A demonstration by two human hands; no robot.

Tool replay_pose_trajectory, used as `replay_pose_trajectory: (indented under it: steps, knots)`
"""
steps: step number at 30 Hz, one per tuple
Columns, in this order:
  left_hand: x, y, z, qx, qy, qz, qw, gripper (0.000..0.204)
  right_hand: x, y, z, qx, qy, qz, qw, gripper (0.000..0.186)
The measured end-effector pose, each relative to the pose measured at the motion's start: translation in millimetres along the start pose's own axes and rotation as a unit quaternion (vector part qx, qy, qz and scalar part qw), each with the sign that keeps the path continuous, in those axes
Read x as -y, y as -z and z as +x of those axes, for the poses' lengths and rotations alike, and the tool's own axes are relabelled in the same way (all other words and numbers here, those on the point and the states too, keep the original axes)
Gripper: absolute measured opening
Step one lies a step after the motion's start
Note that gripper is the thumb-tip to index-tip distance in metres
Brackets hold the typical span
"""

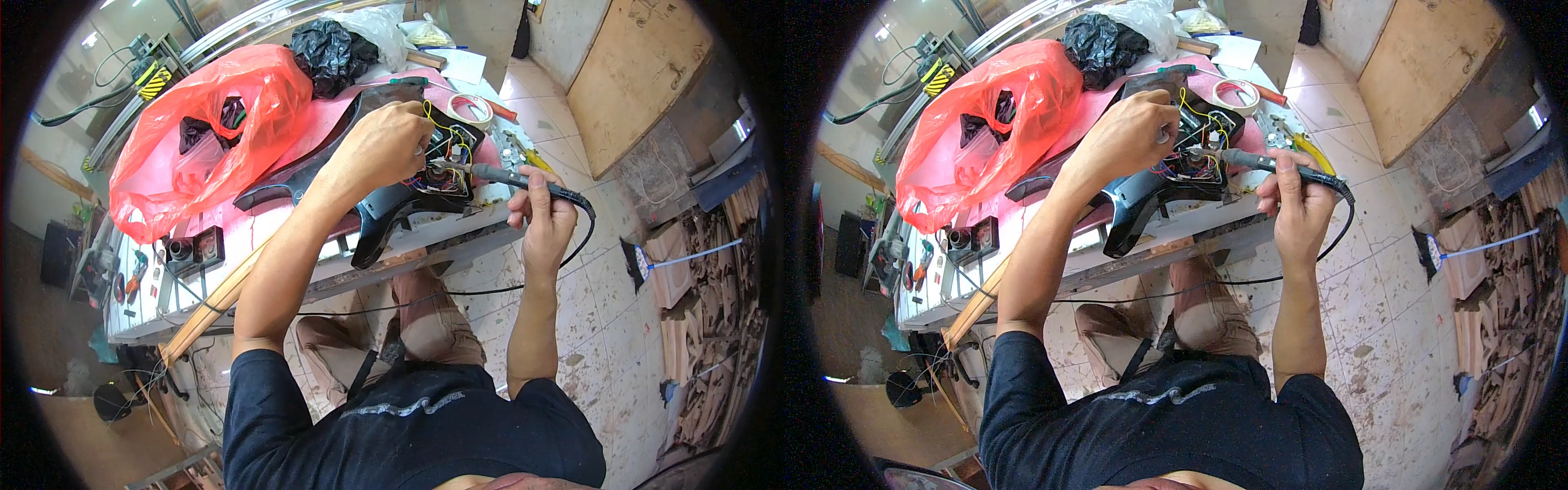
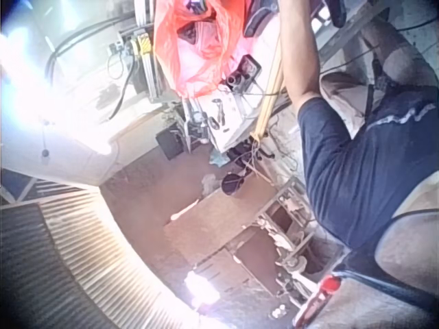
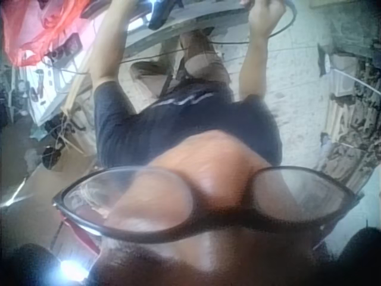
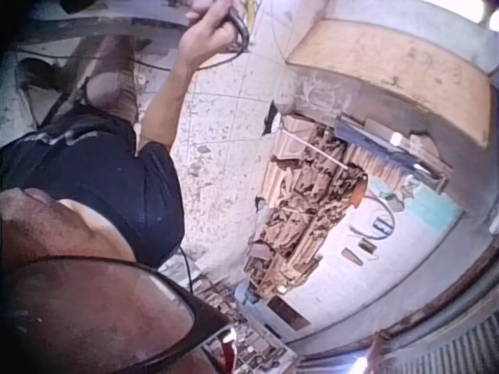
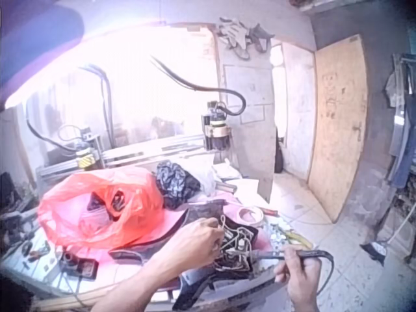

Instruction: The person solders internal components and cuts wires on an electric guitar body on a workbench using a soldering iron and wire cutters.

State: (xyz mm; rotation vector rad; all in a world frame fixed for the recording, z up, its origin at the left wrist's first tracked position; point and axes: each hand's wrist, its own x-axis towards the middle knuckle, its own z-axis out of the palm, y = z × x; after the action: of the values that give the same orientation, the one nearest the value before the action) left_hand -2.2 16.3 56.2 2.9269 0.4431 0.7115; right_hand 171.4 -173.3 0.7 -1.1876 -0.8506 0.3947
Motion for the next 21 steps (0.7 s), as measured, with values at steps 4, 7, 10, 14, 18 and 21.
replay_pose_trajectory:
  steps: [4, 7, 10, 14, 18, 21]
  knots:
    - [-1.6, 0.8, -0.1, -0.001, 0.001, 0.0, 1.0, 0.009, 0.0, 0.5, 0.5, 0.0, -0.001, 0.001, 1.0, 0.028]
    - [-2.3, 1.3, -0.3, 0.004, 0.005, 0.003, 1.0, 0.009, 0.4, 0.7, 0.1, 0.002, -0.001, 0.001, 1.0, 0.028]
    - [-1.9, 0.7, -1.3, 0.005, 0.006, 0.006, 1.0, 0.009, -0.1, 0.1, -0.2, 0.001, -0.001, 0.001, 1.0, 0.028]
    - [-2.2, 0.5, -0.5, 0.013, 0.009, 0.011, 1.0, 0.01, -1.4, 0.2, -0.5, 0.0, 0.0, 0.0, 1.0, 0.028]
    - [-2.2, 0.9, -0.8, 0.015, 0.009, 0.011, 1.0, 0.01, -1.0, 0.7, -1.0, 0.0, 0.002, -0.002, 1.0, 0.027]
    - [-3.0, 1.0, -1.1, 0.01, 0.01, 0.009, 1.0, 0.01, 1.1, -1.0, -1.3, -0.004, -0.004, -0.009, 1.0, 0.034]
